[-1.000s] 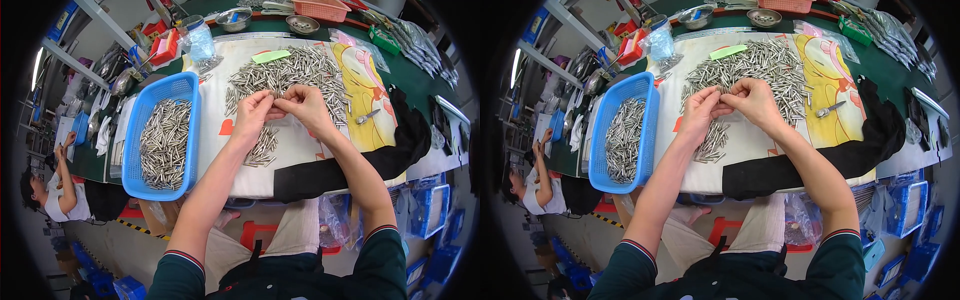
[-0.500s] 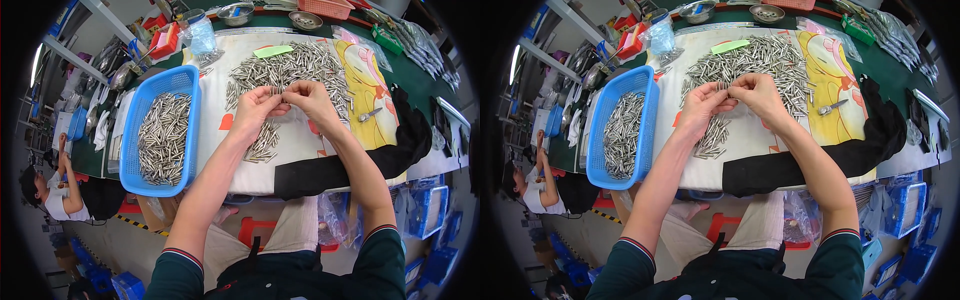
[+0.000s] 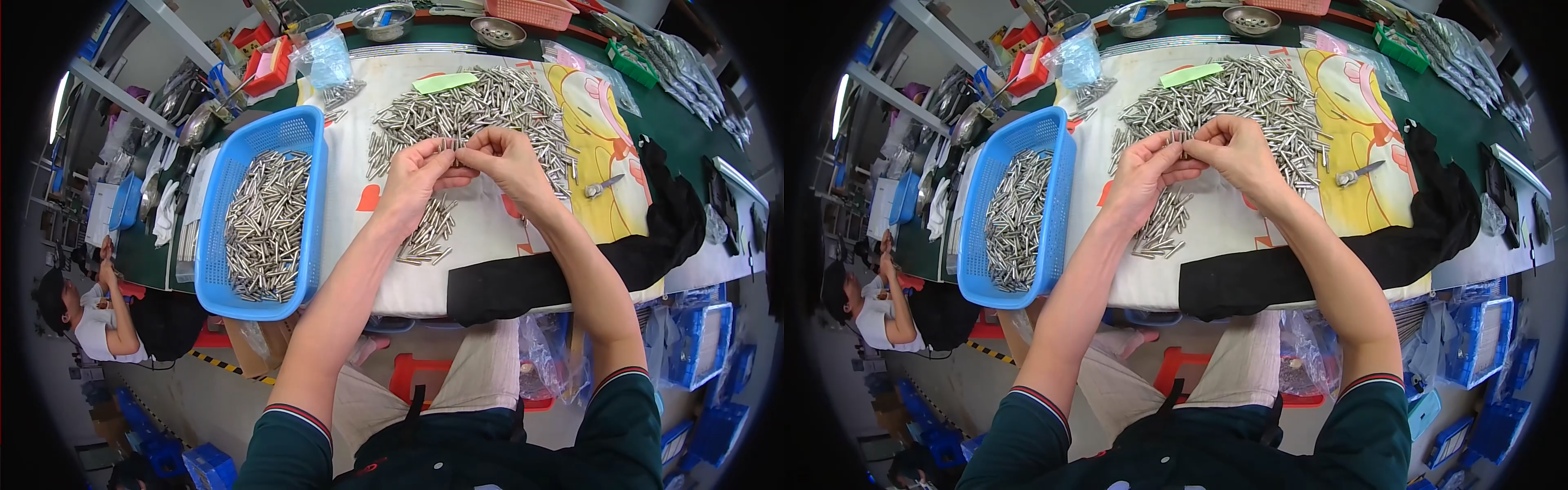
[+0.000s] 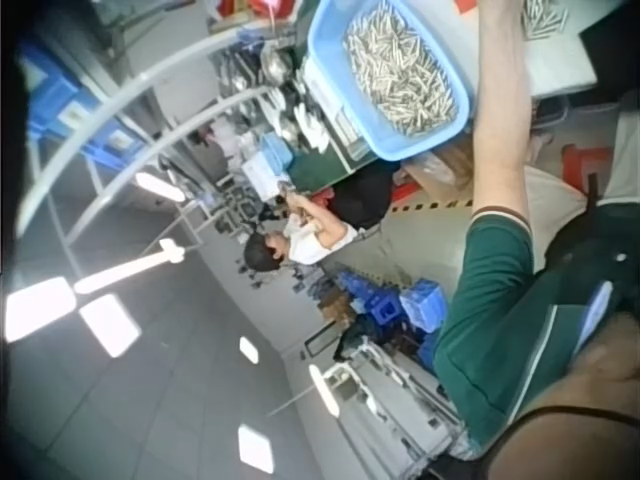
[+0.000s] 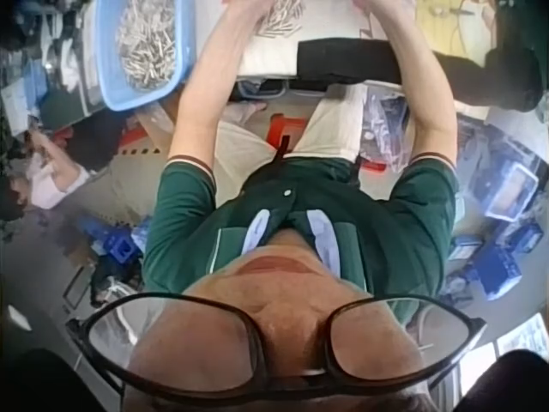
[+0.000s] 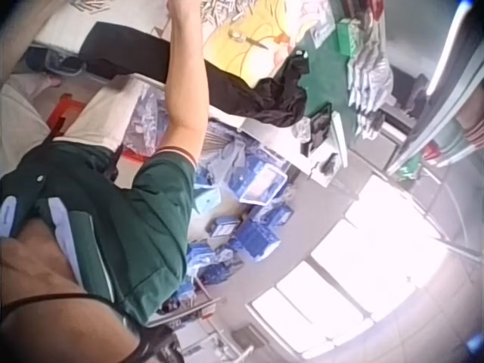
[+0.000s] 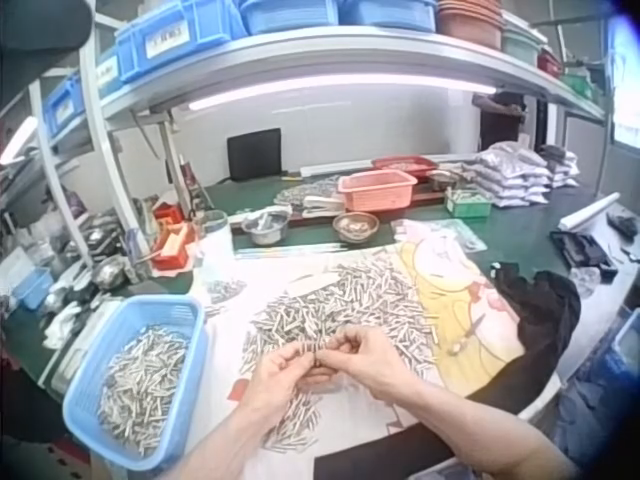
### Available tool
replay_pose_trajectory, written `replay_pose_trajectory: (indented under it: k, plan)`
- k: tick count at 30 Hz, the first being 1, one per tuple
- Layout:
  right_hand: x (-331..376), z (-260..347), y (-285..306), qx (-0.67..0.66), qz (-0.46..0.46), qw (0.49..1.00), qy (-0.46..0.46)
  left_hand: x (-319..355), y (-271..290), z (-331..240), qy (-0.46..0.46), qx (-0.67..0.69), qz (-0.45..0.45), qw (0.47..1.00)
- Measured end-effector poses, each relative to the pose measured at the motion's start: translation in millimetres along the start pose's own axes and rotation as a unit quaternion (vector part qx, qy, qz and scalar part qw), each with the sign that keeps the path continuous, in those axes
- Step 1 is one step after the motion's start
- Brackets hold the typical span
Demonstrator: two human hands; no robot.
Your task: Sorting small metal pins and grouping them on a workbench at a manufacturing facility.
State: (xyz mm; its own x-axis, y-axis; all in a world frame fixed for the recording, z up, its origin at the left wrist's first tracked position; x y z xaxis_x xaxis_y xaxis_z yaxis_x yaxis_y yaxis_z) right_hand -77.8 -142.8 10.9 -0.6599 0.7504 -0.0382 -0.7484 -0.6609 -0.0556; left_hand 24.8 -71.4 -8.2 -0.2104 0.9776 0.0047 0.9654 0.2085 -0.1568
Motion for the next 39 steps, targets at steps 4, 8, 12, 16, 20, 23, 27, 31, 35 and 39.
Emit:
replay_pose_trajectory:
  k: [4,8,12,16,20,23,27,31,35,39]
  plan:
    - [-1,-2,1,0.011,-0.001,1.000,0.000,1,-1,0,0.007,0.011,0.002,1.000]
    - [-2,-4,3,0.026,0.001,1.000,-0.002,0,-1,4,0.027,0.054,0.020,0.998]
    - [-2,-4,0,0.006,-0.002,1.000,-0.003,1,1,12,0.093,0.170,0.050,0.980]
    - [-4,-6,2,0.008,-0.007,1.000,-0.001,0,4,17,0.109,0.205,0.059,0.971]
    - [-4,-7,1,0.022,-0.005,1.000,0.004,1,4,19,0.124,0.237,0.072,0.961]
    - [-2,-4,2,0.029,-0.009,1.000,0.004,1,0,18,0.128,0.243,0.077,0.958]
    - [-3,-6,5,0.046,-0.006,0.999,0.008,2,-2,20,0.135,0.250,0.078,0.955]
    - [-1,-4,1,0.032,-0.021,0.999,0.034,3,0,21,0.135,0.284,0.104,0.944]
    - [2,13,12,0.127,-0.125,0.972,0.152,10,9,5,0.061,0.164,0.117,0.978]
    - [2,13,9,0.149,-0.127,0.967,0.166,51,4,-30,0.034,0.093,0.055,0.994]
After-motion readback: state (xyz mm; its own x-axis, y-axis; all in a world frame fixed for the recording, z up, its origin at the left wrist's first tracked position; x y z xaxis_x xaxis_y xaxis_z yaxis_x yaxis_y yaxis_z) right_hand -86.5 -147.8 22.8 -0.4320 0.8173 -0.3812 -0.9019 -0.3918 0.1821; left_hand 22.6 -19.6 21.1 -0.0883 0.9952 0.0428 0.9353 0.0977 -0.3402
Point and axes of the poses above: each hand's wrist, its own x-axis away from the middle knuckle, its own y-axis out of the back of the hand, z = x × y, the point moved 7 cm from there along -x, towards the middle knuckle, and after that the axes turned 11 degrees about -x, right-handed, at the moved point
